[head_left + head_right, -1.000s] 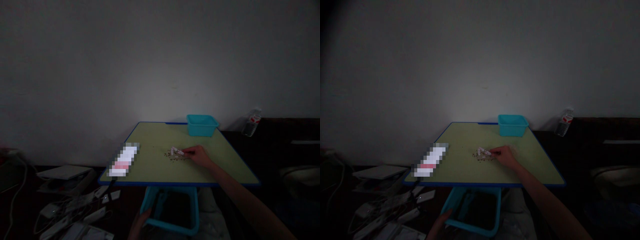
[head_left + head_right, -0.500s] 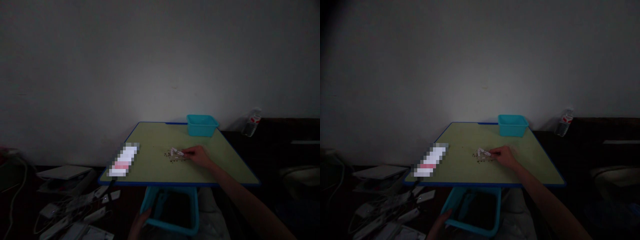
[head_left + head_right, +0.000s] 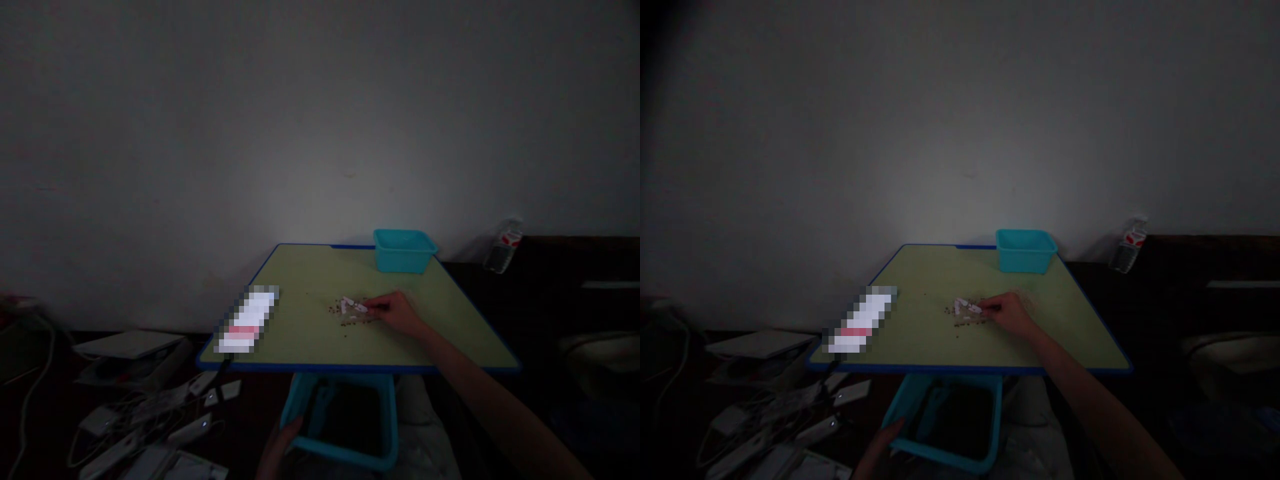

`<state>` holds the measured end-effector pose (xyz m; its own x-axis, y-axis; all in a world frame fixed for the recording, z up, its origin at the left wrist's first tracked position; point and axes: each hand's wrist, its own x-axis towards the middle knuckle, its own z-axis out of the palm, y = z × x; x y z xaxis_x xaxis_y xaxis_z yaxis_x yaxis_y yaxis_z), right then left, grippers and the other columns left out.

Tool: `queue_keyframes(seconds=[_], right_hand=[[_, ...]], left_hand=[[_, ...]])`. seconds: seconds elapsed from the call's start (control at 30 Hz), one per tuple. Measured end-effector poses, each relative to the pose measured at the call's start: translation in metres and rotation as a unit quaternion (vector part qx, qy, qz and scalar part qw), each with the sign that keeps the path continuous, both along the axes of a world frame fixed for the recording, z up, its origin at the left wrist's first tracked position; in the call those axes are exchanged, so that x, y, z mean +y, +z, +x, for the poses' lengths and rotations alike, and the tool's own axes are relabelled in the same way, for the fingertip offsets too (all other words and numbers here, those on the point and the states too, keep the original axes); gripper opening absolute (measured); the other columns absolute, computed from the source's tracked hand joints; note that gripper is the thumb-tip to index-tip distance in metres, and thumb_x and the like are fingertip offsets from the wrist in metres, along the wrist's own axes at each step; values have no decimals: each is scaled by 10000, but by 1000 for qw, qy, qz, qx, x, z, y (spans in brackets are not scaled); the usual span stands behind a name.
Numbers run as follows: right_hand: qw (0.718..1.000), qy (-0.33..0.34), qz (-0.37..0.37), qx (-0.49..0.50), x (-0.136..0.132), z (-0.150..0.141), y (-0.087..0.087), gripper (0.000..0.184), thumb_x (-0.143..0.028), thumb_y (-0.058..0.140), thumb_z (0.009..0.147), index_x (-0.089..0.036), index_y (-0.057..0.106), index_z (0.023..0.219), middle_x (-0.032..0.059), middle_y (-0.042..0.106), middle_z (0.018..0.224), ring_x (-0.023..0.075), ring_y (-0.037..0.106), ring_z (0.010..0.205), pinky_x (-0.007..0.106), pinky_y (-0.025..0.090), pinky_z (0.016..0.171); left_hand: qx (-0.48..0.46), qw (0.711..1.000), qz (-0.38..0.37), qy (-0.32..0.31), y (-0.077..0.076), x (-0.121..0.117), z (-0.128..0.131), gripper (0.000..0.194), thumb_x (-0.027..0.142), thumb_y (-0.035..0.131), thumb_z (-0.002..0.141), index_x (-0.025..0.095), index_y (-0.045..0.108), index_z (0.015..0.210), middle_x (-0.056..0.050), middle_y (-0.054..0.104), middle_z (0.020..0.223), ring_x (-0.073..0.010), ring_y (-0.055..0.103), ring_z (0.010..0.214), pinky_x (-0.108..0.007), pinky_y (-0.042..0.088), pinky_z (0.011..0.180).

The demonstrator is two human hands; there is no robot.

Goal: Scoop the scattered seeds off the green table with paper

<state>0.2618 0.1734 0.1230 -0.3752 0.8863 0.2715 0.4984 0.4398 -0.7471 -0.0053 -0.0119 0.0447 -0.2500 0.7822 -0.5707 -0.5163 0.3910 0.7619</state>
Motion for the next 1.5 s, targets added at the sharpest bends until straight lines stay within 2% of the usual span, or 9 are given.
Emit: queue_keyframes(seconds=[0.2,0.5,0.67,0.83,0.97,1.17,1.27,1.37,1.5], right_hand=[[1000,-1,1,-7,-1,0,0,243,-231,629,745,-251,746,958,18,743,900,220,691,789,333,531,757],[1000,5,5,-11,0,1,0,248,-224,627,746,-240,745,963,17,747,869,208,686,758,313,521,728],[1000,4,-11,8,0,2,-1,238,-242,635,735,-240,748,944,20,747,868,216,690,773,325,529,734],[1000,-3,2,9,2,7,0,218,-248,652,723,-237,754,915,28,747,857,221,692,765,332,532,726],[1000,-9,5,14,4,11,0,210,-266,666,723,-226,756,908,42,747,849,226,692,764,334,532,725],[1000,-13,-3,-5,3,12,1,211,-237,659,718,-225,758,904,40,748,833,221,691,743,320,532,708],[1000,-19,3,-13,2,12,2,214,-233,648,725,-229,757,909,38,748,838,220,691,748,319,532,708],[999,-26,17,-10,2,12,3,209,-237,645,730,-231,757,906,40,747,852,228,691,772,325,531,710],[998,-36,43,4,3,13,1,200,-231,639,737,-243,758,896,38,746,858,228,691,772,325,528,710]], left_hand=[[-3,1000,-17,-2,5,-2,2,485,392,751,576,218,691,1025,-90,770,833,-422,586,1100,-535,476,897],[-23,999,-27,7,6,-4,4,573,374,763,553,227,662,1098,-110,753,994,-417,572,1122,-522,498,864],[-34,999,-18,7,10,-5,5,566,348,764,550,217,667,1092,-105,758,979,-412,563,1136,-497,504,870],[-31,999,-33,5,10,-5,6,586,368,751,571,220,648,1129,-127,748,1008,-418,537,1168,-531,501,857],[-12,1000,-22,6,6,-2,3,514,323,776,525,232,697,1025,-93,767,944,-418,472,1234,-521,462,934],[-2,1000,-9,5,5,0,0,354,291,769,517,208,723,858,-98,772,842,-427,467,1235,-516,442,961],[-11,1000,-5,3,7,-1,2,409,294,775,501,198,723,894,-117,770,853,-432,494,1208,-503,472,923],[-24,1000,-4,1,9,-3,4,439,326,748,546,201,713,966,-111,770,866,-421,562,1135,-513,491,892],[-23,1000,-13,5,7,-6,4,482,354,749,574,218,685,1032,-105,765,927,-410,575,1122,-516,498,877]])
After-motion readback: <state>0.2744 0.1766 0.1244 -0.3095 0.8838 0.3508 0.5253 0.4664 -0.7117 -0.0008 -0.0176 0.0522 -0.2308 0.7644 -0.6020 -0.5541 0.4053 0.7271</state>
